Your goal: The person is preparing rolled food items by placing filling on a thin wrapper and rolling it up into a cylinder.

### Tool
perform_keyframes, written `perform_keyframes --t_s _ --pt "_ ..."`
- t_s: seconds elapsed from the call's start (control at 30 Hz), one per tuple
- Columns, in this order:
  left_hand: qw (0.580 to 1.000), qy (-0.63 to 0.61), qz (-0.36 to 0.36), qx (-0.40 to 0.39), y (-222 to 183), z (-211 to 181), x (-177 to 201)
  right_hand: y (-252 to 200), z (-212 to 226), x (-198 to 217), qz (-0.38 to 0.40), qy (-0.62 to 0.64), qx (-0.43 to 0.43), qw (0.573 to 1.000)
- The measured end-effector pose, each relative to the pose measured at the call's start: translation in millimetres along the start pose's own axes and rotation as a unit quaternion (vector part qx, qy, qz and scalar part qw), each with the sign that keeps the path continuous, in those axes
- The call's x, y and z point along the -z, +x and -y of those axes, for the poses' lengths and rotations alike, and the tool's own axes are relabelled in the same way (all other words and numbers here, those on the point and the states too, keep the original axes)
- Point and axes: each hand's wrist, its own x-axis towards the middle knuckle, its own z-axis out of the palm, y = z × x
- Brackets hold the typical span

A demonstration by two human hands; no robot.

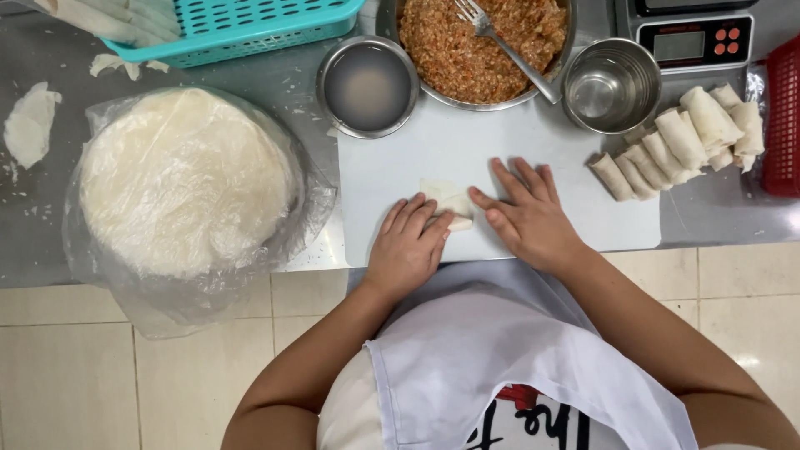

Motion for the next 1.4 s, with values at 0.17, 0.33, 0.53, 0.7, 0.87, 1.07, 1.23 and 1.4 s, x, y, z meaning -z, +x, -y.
perform_keyframes --t_s 0.17,0.33,0.53,0.7,0.87,1.07,1.23,1.4 --pt "0.996 -0.069 0.029 0.042 3 -3 13 -18 -14 -26 -0.127 0.039 -0.029 0.991" --pt "0.987 -0.093 0.07 0.113 -5 5 26 -6 37 -14 -0.184 0.202 0.032 0.961" --pt "0.98 -0.076 0.106 0.149 13 22 12 10 31 -21 -0.167 0.225 0.025 0.96" --pt "0.972 -0.079 0.091 0.201 43 20 13 29 14 -39 -0.177 0.132 -0.017 0.975" --pt "0.991 -0.048 0.067 0.103 17 21 5 4 31 -26 -0.183 0.081 0.035 0.979" --pt "0.996 -0.024 0.047 0.073 2 23 7 2 39 -18 -0.158 0.07 0.029 0.985" --pt "0.979 -0.068 0.105 0.164 33 22 20 28 34 -2 -0.054 0.177 -0.059 0.981" --pt "0.965 -0.072 0.108 0.226 58 20 21 51 28 1 -0.005 0.202 -0.116 0.972"
